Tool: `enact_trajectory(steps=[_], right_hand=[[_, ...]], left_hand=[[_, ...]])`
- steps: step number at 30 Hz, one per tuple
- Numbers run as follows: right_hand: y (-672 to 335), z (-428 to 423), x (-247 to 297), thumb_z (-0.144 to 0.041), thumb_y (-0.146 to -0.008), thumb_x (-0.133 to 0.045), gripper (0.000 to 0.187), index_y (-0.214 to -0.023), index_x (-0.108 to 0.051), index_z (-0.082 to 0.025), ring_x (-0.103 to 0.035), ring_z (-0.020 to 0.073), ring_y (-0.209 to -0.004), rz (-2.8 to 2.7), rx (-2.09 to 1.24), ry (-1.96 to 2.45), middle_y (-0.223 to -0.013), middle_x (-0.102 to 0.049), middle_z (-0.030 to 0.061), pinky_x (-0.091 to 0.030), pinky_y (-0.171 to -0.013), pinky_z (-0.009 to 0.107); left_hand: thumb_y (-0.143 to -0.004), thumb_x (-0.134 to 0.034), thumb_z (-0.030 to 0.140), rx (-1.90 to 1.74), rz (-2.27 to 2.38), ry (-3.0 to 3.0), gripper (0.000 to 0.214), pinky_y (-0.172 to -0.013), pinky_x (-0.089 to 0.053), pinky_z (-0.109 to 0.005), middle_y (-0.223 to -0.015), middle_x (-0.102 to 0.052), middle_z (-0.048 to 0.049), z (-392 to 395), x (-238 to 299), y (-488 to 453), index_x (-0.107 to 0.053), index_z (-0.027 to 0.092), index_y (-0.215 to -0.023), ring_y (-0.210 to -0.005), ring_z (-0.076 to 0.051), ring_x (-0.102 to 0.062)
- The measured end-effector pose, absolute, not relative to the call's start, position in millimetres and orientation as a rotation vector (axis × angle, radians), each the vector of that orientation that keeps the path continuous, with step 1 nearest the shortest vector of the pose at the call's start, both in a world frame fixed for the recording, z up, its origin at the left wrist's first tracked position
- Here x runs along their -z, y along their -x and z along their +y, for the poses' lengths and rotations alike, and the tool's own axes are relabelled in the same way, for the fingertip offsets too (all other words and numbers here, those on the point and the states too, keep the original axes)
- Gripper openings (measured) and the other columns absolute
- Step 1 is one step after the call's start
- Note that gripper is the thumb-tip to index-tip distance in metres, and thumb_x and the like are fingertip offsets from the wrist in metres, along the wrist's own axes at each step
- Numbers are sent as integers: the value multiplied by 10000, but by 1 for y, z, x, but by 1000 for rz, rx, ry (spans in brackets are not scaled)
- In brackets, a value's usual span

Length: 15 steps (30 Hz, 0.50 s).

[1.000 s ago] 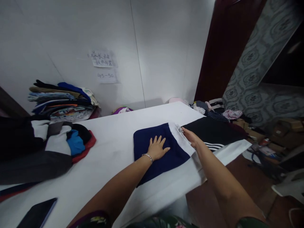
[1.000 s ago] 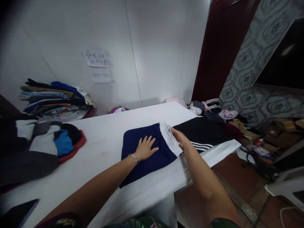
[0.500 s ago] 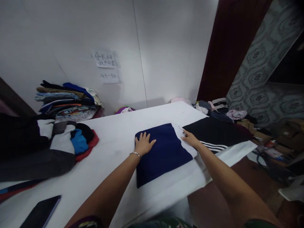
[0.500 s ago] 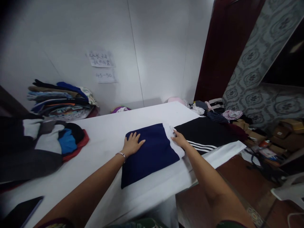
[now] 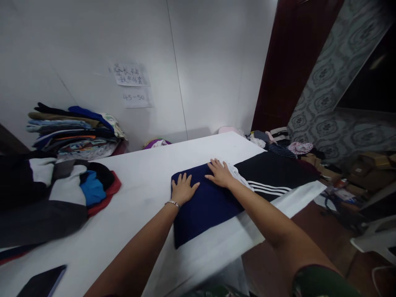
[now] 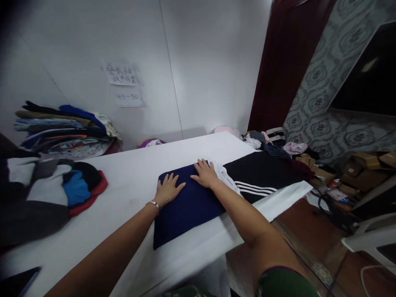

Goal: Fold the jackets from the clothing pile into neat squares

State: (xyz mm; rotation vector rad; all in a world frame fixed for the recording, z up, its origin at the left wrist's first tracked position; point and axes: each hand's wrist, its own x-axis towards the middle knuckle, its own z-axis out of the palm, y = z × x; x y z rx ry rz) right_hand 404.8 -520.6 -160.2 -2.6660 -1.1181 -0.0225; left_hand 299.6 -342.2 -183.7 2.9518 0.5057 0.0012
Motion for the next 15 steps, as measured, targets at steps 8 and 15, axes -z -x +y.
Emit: enact_trajectory(steps=[8,15], right_hand=[[-446,-547,194,-687,-890,-259,770,-1496,-249,-213,-48,258,-1459,-852,-252,2739,-1593,-115,52,-118,-1132,531],[-446,-545,197,-683,-883,-298,772,-1499,-239,-222,-26,251,-1461,-845,-267,2734,-1596,-98,50,-90,-1139,524]], left_hand=[[-867,-281,645,49,495,-2808,719,-1145,-147,-548,-1539,-305,-95,-336,178,-306,-422,200,-1414,-1440,-288,-192],[-881,-286,599,-13,636,-2759,704,-1112,-245,-566,-1574,-217,-80,-306,189,-297,-359,185,-1446,-1451,-305,-131]])
